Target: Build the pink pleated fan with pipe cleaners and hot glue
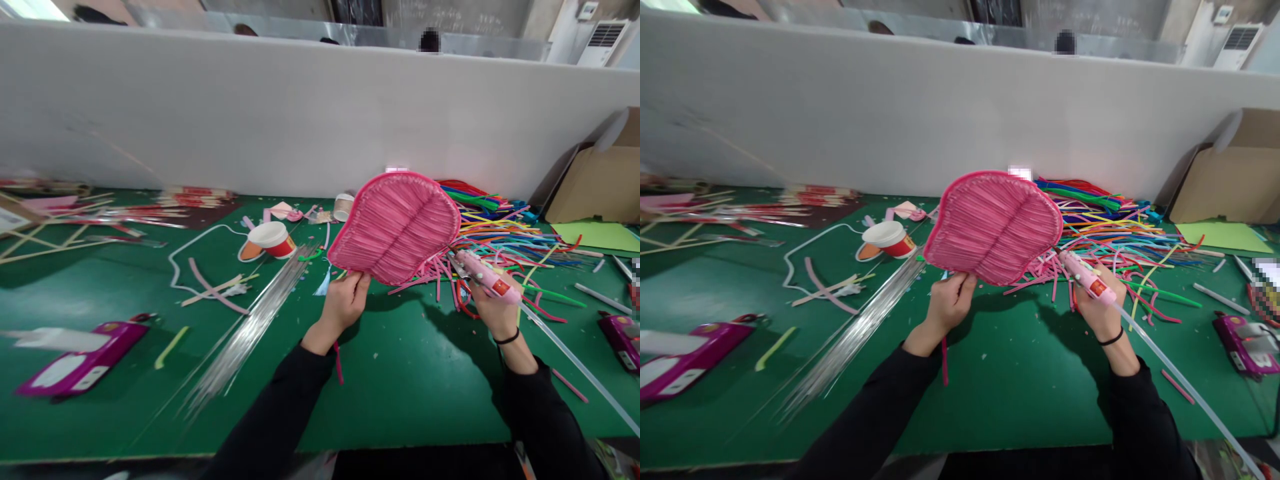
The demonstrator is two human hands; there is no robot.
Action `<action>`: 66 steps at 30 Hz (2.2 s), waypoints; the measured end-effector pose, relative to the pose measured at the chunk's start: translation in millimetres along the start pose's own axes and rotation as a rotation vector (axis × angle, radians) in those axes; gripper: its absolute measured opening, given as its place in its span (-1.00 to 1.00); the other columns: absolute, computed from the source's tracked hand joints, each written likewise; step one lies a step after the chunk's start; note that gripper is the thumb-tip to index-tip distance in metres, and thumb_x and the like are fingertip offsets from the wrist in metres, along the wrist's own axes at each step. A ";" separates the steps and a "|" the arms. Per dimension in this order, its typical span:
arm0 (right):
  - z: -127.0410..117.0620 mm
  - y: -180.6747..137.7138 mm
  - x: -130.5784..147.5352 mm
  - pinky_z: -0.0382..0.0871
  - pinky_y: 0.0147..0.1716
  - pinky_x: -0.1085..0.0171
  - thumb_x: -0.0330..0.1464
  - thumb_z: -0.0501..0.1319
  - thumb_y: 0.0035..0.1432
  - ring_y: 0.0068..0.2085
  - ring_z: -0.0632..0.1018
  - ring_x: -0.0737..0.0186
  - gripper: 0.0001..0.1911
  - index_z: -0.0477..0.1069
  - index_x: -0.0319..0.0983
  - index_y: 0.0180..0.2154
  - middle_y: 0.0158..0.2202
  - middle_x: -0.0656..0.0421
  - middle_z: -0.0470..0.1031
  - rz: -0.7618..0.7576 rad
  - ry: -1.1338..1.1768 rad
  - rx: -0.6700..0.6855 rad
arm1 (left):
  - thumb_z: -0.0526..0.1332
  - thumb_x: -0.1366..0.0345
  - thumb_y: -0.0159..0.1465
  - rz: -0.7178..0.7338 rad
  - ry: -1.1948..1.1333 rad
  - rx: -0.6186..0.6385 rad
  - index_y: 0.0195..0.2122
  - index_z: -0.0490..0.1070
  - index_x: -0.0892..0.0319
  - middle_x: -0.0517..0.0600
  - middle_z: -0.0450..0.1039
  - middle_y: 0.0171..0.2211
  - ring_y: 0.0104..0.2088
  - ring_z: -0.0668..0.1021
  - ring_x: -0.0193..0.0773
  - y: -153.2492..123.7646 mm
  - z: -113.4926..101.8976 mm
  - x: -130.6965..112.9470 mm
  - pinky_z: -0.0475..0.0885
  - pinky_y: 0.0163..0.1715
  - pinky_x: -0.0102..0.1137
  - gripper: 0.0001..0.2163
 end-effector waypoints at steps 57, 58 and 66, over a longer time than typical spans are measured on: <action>13.7 -14.3 12.8 0.24 -0.51 0.32 -0.28 0.22 0.20 -0.55 0.39 0.32 -0.79 0.42 -0.20 -0.46 -0.59 0.25 0.32 -0.073 -0.013 0.002 | 0.04 0.28 0.35 -0.062 -0.129 -0.017 -0.57 0.12 0.07 -0.12 0.19 -0.68 -0.65 0.33 -0.30 -2.5 3.6 -13.2 0.15 -0.57 -0.35 -0.69; 14.0 -14.3 13.0 0.24 -0.51 0.32 -0.27 0.22 0.20 -0.55 0.38 0.32 -0.78 0.42 -0.20 -0.47 -0.59 0.25 0.32 -0.074 -0.020 0.004 | 0.04 0.27 0.35 -0.070 -0.128 -0.012 -0.57 0.13 0.07 -0.12 0.19 -0.68 -0.65 0.33 -0.30 -2.5 3.5 -13.2 0.15 -0.56 -0.35 -0.69; 12.1 -10.1 20.3 0.13 -0.59 0.35 -0.30 0.23 0.17 -0.61 0.27 0.40 -0.69 0.17 -0.15 -0.53 -0.62 0.32 0.25 -0.104 0.024 -0.046 | 0.03 0.24 0.35 -0.091 -0.121 0.009 -0.57 0.10 0.07 -0.10 0.21 -0.68 -0.64 0.33 -0.29 -1.3 3.7 -13.0 0.14 -0.56 -0.35 -0.68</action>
Point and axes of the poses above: each hand's wrist, its own y-axis towards the middle knuckle, its own z-axis out of the palm, x = y × z, the point moved 3 cm from there along y, towards the middle knuckle
